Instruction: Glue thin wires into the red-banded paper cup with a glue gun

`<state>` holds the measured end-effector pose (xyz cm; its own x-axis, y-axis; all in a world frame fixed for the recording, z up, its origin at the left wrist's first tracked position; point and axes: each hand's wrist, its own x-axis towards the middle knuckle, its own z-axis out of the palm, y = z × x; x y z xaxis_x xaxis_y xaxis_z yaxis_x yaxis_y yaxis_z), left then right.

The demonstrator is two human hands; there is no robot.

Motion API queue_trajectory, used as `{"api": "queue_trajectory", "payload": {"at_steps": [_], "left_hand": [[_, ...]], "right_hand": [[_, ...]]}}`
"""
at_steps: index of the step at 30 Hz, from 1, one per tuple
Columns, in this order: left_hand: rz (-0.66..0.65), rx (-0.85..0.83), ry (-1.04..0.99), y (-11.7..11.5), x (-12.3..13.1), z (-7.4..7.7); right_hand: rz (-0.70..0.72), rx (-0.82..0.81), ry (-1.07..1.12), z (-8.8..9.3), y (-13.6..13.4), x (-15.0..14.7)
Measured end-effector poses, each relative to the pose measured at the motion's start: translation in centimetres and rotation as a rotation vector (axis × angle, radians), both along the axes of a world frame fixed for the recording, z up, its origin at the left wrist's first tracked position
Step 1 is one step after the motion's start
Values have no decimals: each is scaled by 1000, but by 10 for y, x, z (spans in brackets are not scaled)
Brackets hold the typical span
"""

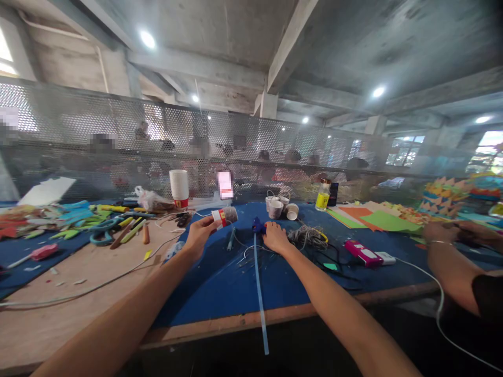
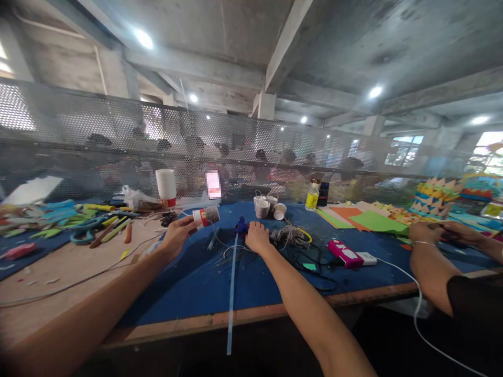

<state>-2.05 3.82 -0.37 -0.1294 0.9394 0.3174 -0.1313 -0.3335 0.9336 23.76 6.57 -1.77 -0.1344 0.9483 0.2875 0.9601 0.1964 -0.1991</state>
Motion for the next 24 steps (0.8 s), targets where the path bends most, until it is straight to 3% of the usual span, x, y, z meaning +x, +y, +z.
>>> {"api": "queue_trajectory", "payload": {"at_steps": [9,13,16,19,24], "left_hand": [[-83,-3,-50,1,2,0],[-57,4,-23,0,3,0],[-54,9,2,-3,4,1],[-71,8,-5,-4,7,2],[-110,36,-36,-3,8,0]], "right_hand": [[2,-44,31,1,2,1],[-11,81,86,13,-7,-4],[215,170,335,23,-15,-16],[459,1,604,21,-19,-32],[658,-222,845,6,-18,-51]]}}
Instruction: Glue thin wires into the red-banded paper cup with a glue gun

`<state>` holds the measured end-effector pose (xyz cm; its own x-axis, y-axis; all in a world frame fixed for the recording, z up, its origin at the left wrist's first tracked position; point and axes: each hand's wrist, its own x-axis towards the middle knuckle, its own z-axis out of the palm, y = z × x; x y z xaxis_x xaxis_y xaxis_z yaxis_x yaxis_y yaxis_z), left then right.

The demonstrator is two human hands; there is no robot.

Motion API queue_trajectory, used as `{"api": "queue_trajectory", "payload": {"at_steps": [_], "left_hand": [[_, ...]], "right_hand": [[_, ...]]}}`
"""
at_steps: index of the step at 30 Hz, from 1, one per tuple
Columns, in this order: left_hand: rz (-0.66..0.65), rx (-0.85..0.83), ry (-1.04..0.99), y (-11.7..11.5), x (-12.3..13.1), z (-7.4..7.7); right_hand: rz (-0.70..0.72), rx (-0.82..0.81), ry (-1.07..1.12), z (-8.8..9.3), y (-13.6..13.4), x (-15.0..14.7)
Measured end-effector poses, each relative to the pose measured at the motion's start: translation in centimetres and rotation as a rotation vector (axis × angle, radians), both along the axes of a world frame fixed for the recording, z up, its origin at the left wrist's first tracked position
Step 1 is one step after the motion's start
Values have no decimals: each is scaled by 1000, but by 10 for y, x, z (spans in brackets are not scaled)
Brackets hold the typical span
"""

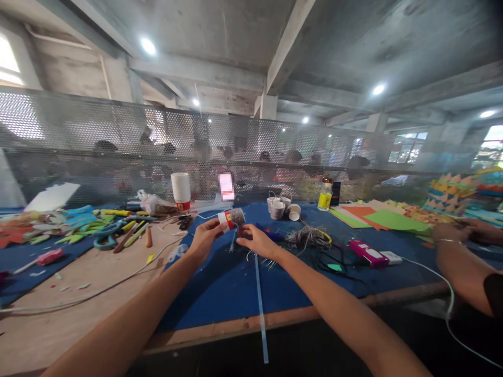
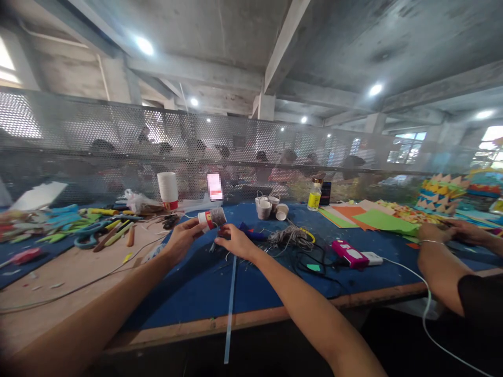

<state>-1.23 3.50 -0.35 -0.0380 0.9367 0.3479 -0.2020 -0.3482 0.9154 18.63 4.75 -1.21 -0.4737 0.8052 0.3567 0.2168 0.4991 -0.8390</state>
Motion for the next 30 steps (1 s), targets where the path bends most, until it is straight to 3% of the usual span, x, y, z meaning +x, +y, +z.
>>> {"api": "queue_trajectory", "payload": {"at_steps": [5,11,18,30], "left_hand": [[-30,-3,13,2,0,-3],[0,5,144,-4,4,0],[-21,8,274,-17,13,10],[-155,22,365,-26,17,11]], "right_hand": [[-29,29,25,6,-6,1],[-226,299,-48,25,-21,10],[-335,635,-168,31,-16,17],[-390,765,-206,35,-18,21]]}}
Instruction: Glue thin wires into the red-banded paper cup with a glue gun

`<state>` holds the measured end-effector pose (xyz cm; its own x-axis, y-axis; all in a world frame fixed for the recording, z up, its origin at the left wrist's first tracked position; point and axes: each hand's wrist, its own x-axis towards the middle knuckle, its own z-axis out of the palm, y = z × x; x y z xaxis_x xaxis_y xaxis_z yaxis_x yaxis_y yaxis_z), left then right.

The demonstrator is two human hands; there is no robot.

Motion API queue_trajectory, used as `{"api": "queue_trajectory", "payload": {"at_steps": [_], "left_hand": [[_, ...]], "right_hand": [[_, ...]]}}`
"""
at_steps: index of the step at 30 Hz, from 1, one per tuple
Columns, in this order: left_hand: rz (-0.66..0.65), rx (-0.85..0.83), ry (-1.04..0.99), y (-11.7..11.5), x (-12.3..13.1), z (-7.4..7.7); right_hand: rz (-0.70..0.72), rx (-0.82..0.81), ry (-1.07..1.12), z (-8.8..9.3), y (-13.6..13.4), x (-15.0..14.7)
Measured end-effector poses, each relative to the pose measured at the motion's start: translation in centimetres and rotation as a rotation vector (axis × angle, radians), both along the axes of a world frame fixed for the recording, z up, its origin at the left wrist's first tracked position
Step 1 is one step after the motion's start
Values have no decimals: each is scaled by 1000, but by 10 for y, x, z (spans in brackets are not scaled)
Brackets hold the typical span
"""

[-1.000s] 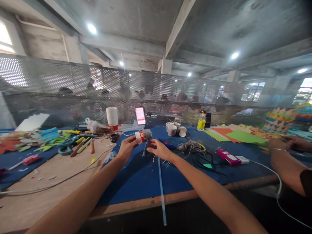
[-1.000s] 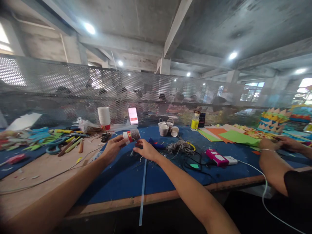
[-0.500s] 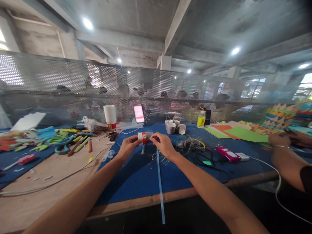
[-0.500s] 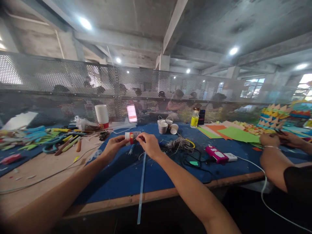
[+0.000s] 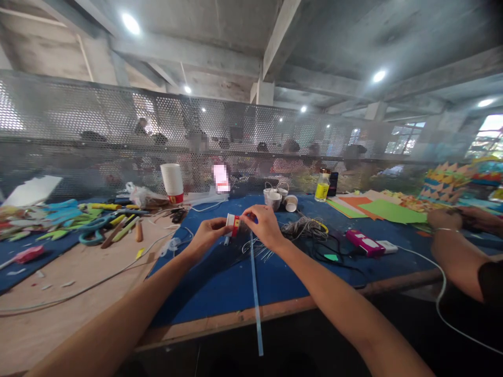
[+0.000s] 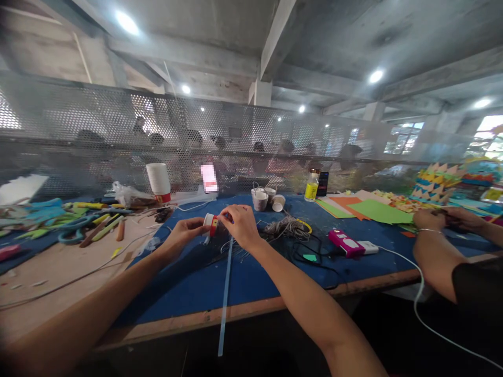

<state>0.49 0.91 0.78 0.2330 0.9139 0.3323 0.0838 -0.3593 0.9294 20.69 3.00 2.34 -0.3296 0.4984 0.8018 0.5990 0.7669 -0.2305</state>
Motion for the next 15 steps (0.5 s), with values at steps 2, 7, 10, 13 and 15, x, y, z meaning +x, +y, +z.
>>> {"api": "queue_trajectory", "payload": {"at_steps": [2,7,10,13,15], "left_hand": [[-10,-3,3,-1,0,0],[-18,-23,12,-2,2,2],[-12,-29,14,-3,2,3],[-18,-33,10,-3,3,3],[-24,-31,8,-3,3,3]], "right_hand": [[-3,-1,2,0,1,0],[-19,-1,-6,-1,2,2],[-24,0,-4,-2,3,3],[-25,-9,-1,-2,5,4],[-27,-22,-5,-2,5,4]]}}
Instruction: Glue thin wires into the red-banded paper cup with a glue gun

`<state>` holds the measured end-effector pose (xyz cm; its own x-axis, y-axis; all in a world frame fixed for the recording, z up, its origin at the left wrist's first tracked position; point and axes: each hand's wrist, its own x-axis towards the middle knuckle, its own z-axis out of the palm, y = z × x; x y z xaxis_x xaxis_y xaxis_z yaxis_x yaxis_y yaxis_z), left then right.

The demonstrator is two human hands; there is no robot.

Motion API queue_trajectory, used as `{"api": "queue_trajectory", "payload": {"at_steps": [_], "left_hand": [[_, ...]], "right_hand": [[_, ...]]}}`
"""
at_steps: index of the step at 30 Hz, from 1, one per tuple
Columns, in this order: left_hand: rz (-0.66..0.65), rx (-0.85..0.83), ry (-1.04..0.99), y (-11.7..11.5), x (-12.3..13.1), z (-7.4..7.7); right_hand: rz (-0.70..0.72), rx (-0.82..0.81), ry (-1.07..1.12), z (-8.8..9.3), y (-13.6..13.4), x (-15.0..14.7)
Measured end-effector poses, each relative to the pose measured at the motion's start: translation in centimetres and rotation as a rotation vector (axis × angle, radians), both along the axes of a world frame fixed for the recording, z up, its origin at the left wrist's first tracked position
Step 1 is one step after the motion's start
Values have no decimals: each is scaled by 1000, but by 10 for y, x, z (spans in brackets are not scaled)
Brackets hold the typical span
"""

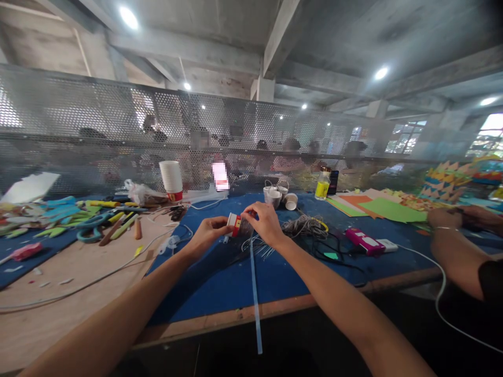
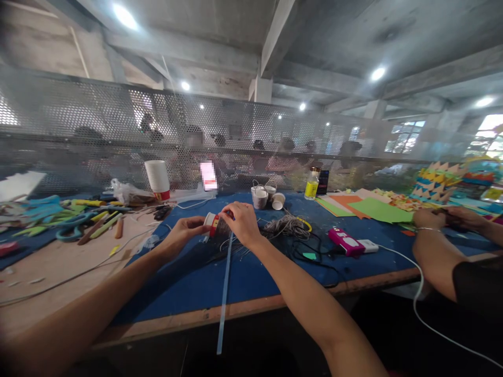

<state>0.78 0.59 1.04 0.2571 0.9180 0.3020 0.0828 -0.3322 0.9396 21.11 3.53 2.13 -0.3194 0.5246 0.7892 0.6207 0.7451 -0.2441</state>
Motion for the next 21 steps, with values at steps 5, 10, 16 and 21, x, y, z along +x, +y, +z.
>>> {"api": "queue_trajectory", "payload": {"at_steps": [5,10,16,21], "left_hand": [[1,5,29,-1,1,2],[3,1,28,-2,2,4],[-7,5,28,-4,2,4],[-17,0,32,-4,2,4]], "right_hand": [[-7,-22,0,1,-1,1],[-20,-33,8,3,-1,2],[-18,-1,7,0,4,4],[-24,3,9,-1,6,5]]}}
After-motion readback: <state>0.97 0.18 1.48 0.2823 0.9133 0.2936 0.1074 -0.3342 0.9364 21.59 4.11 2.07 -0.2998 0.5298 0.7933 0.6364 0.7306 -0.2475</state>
